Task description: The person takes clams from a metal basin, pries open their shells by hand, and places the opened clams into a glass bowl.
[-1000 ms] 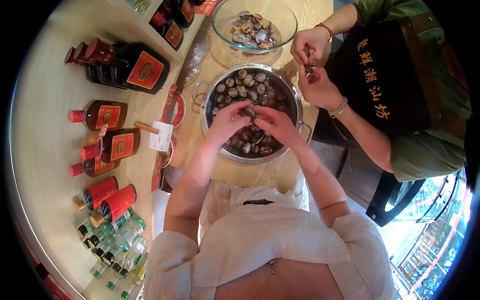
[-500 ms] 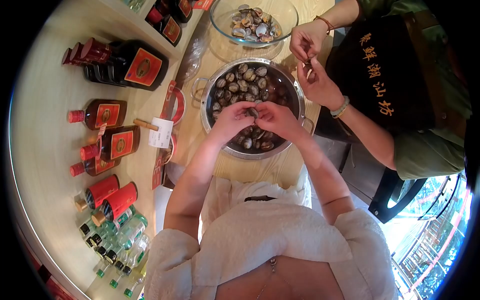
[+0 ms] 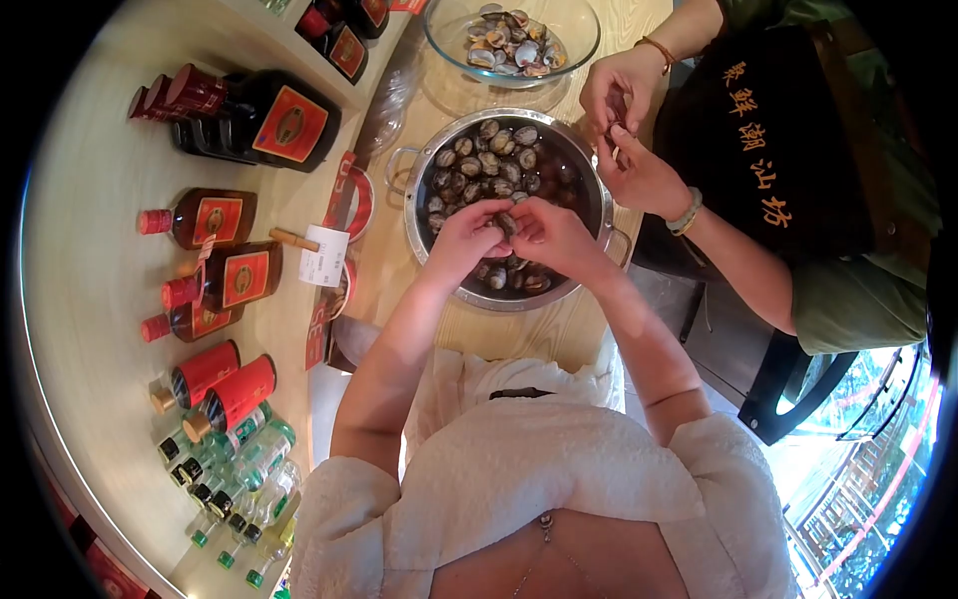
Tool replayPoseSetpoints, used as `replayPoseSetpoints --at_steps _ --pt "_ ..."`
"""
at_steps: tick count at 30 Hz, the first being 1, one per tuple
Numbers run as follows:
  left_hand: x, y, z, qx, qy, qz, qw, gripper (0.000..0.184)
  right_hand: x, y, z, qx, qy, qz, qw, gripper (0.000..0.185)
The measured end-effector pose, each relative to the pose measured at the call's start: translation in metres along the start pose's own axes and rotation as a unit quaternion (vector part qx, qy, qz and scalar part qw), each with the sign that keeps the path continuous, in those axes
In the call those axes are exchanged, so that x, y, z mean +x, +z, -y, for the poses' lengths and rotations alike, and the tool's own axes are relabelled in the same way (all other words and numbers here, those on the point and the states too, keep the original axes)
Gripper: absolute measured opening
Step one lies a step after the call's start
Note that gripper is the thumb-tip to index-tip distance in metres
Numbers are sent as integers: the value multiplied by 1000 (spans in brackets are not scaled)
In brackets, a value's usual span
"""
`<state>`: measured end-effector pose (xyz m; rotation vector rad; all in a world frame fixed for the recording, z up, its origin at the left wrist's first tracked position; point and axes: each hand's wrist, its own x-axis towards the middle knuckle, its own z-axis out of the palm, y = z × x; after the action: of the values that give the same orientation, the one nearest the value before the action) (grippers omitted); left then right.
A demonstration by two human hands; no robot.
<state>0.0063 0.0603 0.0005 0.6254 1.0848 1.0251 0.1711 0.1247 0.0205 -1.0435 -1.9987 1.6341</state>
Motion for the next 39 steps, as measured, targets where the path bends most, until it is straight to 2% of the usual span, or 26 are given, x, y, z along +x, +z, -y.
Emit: replayPoseSetpoints --at_steps 7,22,33,37,39 --pt "-4 -2 5 -16 -9 2 1000 37 -2 1 -3 37 -3 22 999 35" --pt "-10 -4 6 -44 -46 23 998 34 -6 3 -7 17 -29 33 999 31" --pt "-10 -7 16 -37 -40 13 998 37 -6 6 -7 -17 -50 33 998 30" --pt "-13 -1 8 -43 -61 -14 997 36 -5 6 -11 -21 -46 39 998 31" --pt "-13 -4 8 -41 -62 -3 997 38 -5 6 -13 21 -10 61 998 33"
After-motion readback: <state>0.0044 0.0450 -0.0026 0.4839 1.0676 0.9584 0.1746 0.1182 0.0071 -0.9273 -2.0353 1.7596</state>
